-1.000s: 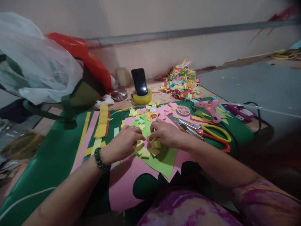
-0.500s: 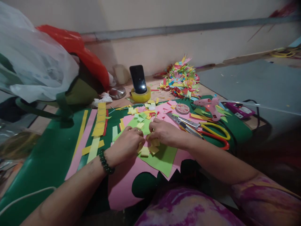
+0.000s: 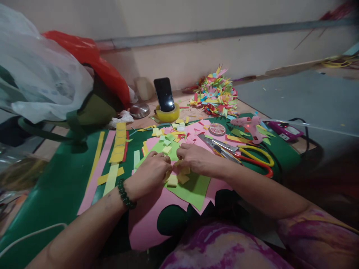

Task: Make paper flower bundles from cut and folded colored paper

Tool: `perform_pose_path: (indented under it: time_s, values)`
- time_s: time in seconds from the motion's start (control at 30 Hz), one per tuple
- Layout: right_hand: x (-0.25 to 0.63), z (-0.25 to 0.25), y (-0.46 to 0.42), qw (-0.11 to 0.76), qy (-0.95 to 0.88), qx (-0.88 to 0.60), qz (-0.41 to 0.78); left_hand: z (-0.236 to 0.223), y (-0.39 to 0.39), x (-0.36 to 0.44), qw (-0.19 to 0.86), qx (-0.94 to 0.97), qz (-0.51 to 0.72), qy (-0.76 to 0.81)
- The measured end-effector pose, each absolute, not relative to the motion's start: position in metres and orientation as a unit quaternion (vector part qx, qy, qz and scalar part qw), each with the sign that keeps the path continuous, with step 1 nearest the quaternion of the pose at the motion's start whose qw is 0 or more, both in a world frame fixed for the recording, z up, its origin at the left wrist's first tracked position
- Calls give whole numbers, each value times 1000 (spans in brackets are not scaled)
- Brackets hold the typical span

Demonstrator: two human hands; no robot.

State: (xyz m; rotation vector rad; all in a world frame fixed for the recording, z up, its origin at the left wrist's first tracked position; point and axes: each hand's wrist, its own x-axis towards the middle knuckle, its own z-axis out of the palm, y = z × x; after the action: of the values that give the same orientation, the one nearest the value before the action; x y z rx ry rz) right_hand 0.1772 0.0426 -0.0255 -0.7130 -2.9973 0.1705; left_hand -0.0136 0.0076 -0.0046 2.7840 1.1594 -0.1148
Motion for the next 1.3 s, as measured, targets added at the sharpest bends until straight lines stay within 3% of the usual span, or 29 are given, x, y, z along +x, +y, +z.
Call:
perform_pose_path:
  time_s: [0.27,0.5,0.73,1.07,1.3]
  values:
    - [177,-28,44,33,-972,-223,59,-3,6,-13,65,917,-52,390]
    - [186,-28,51,160,-946,-281,28,-6,6,-16,63,922,-21,381]
    - [175,-30,43,60,-966,-241,69,-3,6,-15,63,921,-48,381]
    - [178,-32,45,126,-960,-238,77,-4,4,-15,62,919,-33,389]
    - [174,-28,41,79,-961,-249,93,-3,3,-13,60,917,-52,392]
